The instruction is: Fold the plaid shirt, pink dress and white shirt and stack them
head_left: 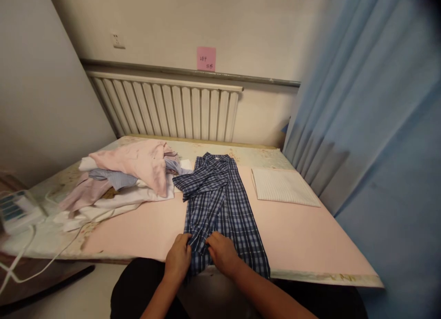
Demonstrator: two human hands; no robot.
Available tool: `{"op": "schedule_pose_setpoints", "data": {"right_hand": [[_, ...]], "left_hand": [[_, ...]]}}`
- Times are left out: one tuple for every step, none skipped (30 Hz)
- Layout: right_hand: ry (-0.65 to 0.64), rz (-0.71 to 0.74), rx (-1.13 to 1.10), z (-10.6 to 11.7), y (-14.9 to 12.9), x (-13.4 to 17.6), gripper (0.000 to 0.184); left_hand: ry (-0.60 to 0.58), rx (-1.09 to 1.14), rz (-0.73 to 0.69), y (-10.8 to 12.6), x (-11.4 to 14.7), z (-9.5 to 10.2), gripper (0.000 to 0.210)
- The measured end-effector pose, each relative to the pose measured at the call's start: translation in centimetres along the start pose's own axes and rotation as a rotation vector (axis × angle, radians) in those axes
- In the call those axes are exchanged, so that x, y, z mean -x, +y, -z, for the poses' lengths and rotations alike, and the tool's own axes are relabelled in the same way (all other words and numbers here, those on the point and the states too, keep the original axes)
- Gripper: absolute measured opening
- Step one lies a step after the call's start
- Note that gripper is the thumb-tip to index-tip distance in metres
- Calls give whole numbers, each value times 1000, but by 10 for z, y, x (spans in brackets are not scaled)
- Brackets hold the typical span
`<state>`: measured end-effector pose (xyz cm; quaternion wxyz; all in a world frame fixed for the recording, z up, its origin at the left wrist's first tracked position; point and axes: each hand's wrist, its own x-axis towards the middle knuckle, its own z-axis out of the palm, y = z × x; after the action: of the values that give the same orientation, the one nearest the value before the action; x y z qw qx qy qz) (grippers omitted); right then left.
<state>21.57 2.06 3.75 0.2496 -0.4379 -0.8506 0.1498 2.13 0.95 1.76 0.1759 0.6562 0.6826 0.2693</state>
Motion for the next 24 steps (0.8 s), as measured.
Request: {"op": "schedule_pose_setpoints", "data": {"right_hand": [[11,-4,-10,-4,2,-1,22],[25,-7,-29,-7,4,-1,21],[41,-9,-53,-10,7,-1,21],[60,-11,-78,-12,8,-1,22],[75,-11,-101,-14,10,-1,22],[90,-14,-121,-16,12,0,23],[102,-18,-135,-17,13,0,23],[111,-24,-145,-18,13,1,24],[119,-30,-150,-19,14,1,25],[126,-35,-151,-19,14,1,26],[131,-38,-151,-19,14,2,27],[138,-37,-153,-19,14,2,27],[143,-32,-155,-18,13,2,27],[145,-26,-159,-18,12,2,26],[146,-19,-162,-17,12,3,26],[144,-11,-165,-16,11,3,25],[141,-4,-168,-15,10,3,25],[137,3,-168,-14,9,3,26],[132,10,-167,-14,8,4,26],[129,16,-166,-13,7,4,26],[127,21,-164,-12,7,4,27],[125,24,-164,-12,7,4,27],[124,26,-168,-12,7,4,29],[125,25,-176,-12,8,4,31]], "left_hand": [[21,0,18,0,-1,0,33],[42,1,40,0,-1,1,31],[60,3,64,1,-2,1,28],[74,5,88,1,-2,2,26],[83,7,109,1,-2,3,25],[86,11,131,1,-2,3,23],[86,17,152,1,-2,3,23],[84,25,170,1,-2,3,22],[83,33,188,0,-1,3,21],[82,44,201,0,-1,3,21],[82,58,209,-1,0,3,20],[85,69,210,-2,0,2,20],[90,77,208,-3,1,2,19],[95,79,206,-3,2,1,19],[103,77,203,-4,2,0,19],[111,68,198,-4,3,-1,19],[119,57,192,-3,3,-1,19],[128,46,186,-3,4,-2,19],[134,37,181,-2,4,-2,19],[137,29,177,-1,4,-2,20],[136,24,178,0,3,-2,21],[130,23,182,1,3,-1,22],[120,25,189,3,2,0,22],[104,28,196,4,2,1,21]]}}
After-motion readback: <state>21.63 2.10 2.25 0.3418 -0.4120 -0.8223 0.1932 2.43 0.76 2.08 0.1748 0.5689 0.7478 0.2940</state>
